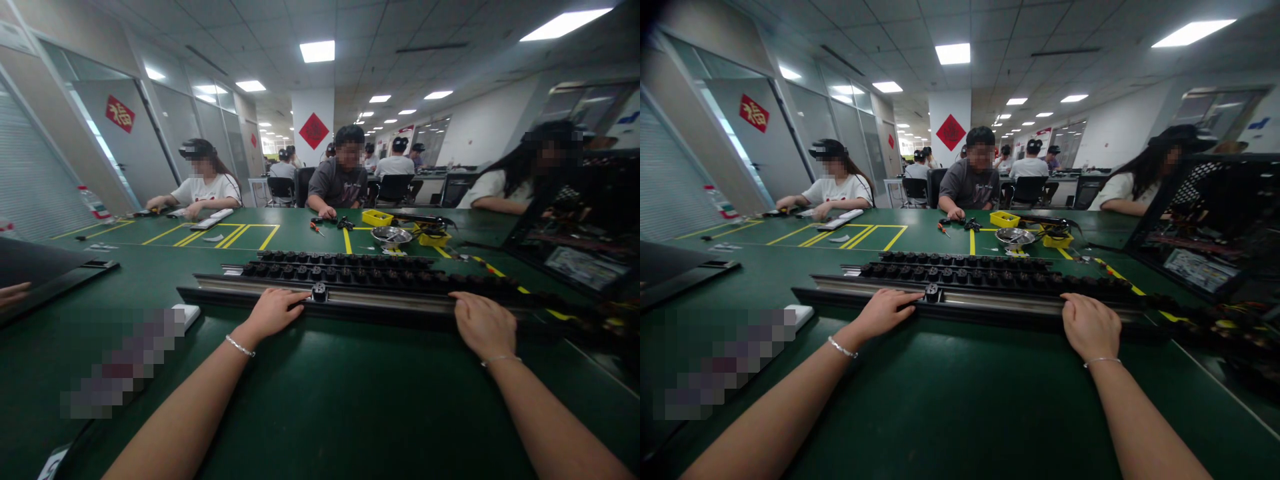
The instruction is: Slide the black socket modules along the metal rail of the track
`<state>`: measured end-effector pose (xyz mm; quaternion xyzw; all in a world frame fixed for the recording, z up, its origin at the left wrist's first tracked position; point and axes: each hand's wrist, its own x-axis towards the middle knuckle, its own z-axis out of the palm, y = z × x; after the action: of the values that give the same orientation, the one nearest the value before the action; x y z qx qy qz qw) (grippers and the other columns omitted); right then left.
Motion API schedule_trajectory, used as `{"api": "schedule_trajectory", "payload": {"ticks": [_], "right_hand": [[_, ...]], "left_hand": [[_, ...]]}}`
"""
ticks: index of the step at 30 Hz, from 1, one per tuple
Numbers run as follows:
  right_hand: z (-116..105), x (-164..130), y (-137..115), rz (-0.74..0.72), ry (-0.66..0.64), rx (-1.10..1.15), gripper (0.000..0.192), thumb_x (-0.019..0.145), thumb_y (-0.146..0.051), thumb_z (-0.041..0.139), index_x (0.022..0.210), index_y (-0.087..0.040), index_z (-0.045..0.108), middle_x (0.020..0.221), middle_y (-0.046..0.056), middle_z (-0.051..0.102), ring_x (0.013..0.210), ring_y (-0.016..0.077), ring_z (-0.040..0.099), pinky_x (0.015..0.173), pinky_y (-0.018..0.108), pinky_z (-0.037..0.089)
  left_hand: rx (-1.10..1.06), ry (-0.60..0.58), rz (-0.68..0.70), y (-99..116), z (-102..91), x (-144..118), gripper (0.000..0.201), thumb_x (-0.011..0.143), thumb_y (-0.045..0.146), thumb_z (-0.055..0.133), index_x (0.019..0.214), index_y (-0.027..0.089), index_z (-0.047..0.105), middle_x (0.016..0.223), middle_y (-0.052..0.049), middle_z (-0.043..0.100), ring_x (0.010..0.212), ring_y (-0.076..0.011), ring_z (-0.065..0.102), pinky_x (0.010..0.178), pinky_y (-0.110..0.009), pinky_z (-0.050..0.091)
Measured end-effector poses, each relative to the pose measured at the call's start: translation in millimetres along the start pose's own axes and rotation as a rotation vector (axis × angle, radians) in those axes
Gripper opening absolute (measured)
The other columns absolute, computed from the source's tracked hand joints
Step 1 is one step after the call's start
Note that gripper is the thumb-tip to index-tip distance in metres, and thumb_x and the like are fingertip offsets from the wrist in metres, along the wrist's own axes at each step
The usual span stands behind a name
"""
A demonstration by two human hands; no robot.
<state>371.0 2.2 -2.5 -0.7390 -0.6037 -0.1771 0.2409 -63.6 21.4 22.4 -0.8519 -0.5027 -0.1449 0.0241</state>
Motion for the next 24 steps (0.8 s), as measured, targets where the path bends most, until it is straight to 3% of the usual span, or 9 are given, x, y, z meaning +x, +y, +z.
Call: {"api": "schedule_trajectory", "payload": {"ticks": [10,13,17,21,24], "right_hand": [[-4,-5,-7,-0.006,0.084,0.044,0.041,0.085,-0.027,0.029,0.1,-0.018,0.066,0.108,0.009,0.067,0.104,0.0263,0.056,0.092,0.046,0.037],[-8,-7,-20,-0.107,0.091,0.09,0.039,0.085,-0.027,0.033,0.103,-0.017,0.065,0.106,0.011,0.067,0.103,0.0261,0.057,0.092,0.045,0.039],[-13,-15,-62,-0.312,0.034,0.209,0.036,0.086,-0.027,0.036,0.104,-0.017,0.065,0.107,0.01,0.067,0.101,0.0224,0.058,0.091,0.039,0.041],[-15,-27,-118,-0.461,-0.124,0.319,0.035,0.086,-0.025,0.038,0.11,-0.018,0.062,0.112,0.008,0.066,0.105,0.0207,0.057,0.093,0.037,0.04],[-16,-33,-155,-0.515,-0.21,0.381,0.038,0.085,-0.023,0.04,0.119,-0.02,0.058,0.119,0.007,0.063,0.109,0.0198,0.056,0.095,0.037,0.038]], "left_hand": [[0.067,-0.038,0.05,4,-4.9,-1,0.045,0.087,0.04,0.048,0.132,0.037,0.047,0.105,-0.002,0.067,0.098,-0.0228,0.059,0.088,-0.037,0.039],[0.058,-0.037,0.049,4,-4.0,0,0.045,0.087,0.04,0.049,0.132,0.037,0.047,0.103,-0.002,0.067,0.098,-0.0223,0.059,0.088,-0.036,0.038],[0.064,-0.035,0.058,5,-3.7,0,0.047,0.086,0.038,0.05,0.133,0.038,0.045,0.101,-0.002,0.066,0.097,-0.0222,0.059,0.088,-0.036,0.037],[0.08,-0.023,0.076,6,-2.9,-1,0.047,0.086,0.037,0.049,0.133,0.037,0.045,0.096,-0.003,0.066,0.094,-0.0228,0.059,0.088,-0.038,0.037],[0.044,0.021,0.093,9,0.3,-2,0.047,0.085,0.031,0.05,0.131,0.034,0.046,0.107,-0.003,0.065,0.101,-0.023,0.058,0.092,-0.039,0.035]]}}
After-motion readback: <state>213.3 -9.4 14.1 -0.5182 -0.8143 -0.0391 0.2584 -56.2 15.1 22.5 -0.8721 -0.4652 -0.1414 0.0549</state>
